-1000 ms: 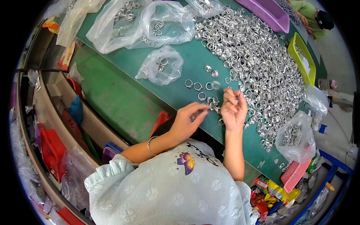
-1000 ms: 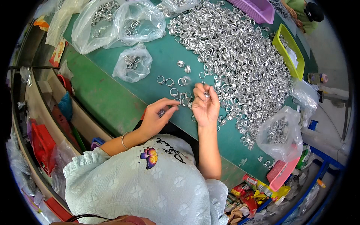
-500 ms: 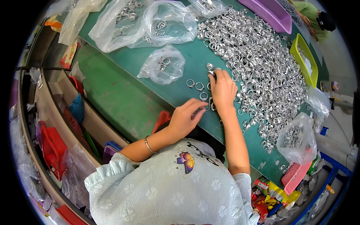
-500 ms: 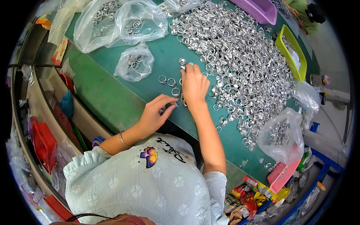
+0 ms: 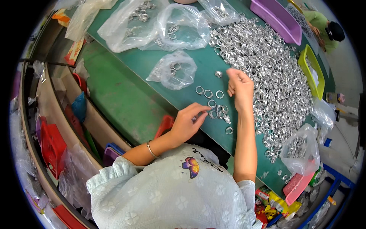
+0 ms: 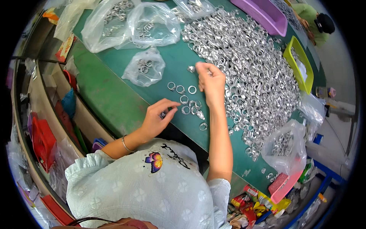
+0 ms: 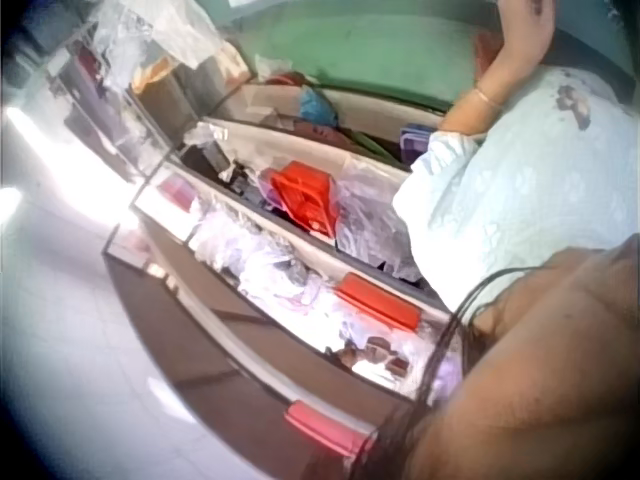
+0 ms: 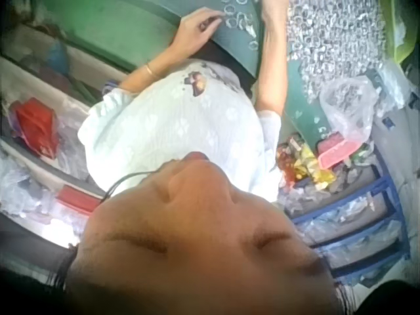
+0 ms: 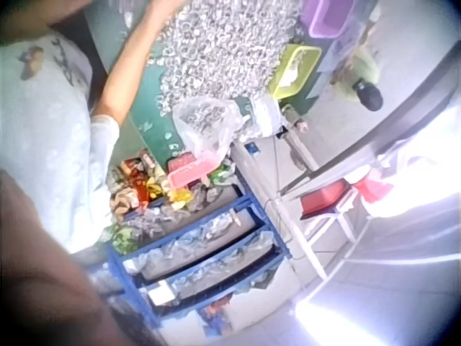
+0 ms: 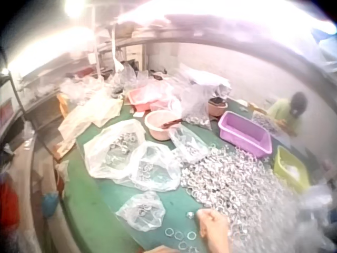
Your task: The person assembles silver keychains by hand at a green workbench. They pick up small metal rings and decorative charms, link them together, and place the finished units into a plastic bag.
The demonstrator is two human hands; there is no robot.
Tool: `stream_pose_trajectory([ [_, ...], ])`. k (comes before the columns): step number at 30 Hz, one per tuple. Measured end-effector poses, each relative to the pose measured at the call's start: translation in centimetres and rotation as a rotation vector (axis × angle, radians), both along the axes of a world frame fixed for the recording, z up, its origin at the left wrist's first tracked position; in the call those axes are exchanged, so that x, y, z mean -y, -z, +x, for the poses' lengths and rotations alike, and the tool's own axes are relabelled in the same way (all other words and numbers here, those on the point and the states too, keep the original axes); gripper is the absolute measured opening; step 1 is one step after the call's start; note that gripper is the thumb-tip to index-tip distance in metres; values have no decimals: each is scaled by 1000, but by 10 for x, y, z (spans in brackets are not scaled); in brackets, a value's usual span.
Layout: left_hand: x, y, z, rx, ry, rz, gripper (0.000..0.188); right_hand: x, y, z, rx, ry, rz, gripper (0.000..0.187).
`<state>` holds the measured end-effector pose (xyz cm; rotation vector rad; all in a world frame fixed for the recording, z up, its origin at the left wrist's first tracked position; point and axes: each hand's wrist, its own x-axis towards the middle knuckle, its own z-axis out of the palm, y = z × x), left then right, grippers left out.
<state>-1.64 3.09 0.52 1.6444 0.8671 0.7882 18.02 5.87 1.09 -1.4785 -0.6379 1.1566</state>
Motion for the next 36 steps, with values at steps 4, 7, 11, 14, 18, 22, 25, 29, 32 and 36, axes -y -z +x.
stream_pose_trajectory([
  [4, 5, 1, -2, -21, -3, 16, 17, -11, 6, -21, 1339, -154, -60, 24],
  [7, 7, 2, -8, -11, -10, -4, 17, -16, -2, -17, 1151, -147, -58, 22],
  [11, 8, 4, -11, 1, 5, 16, 18, -65, -57, -36, 403, -430, 51, 27],
  [14, 12, -5, -12, 4, 19, 11, 18, -128, -90, -78, 46, -461, 231, 31],
  [18, 13, -9, -16, -10, 32, -44, 18, -134, -85, -84, -197, -400, 214, 32],
  [22, 9, -1, -12, 22, 59, 4, 19, -49, -57, -24, -923, -207, 175, 42],
  [25, 11, 1, -9, 18, 73, -64, 18, 32, -46, -2, -1183, 32, 187, 39],
  [29, 10, 6, -2, -14, 95, -54, 18, 137, -46, 31, -1110, 328, 180, 39],
  [32, 10, 0, 4, -16, 108, -103, 18, 207, -65, 78, -445, 521, 427, 38],
  [36, 12, 1, 10, -3, 140, -20, 18, 260, -76, 134, 897, 755, -175, 40],
])
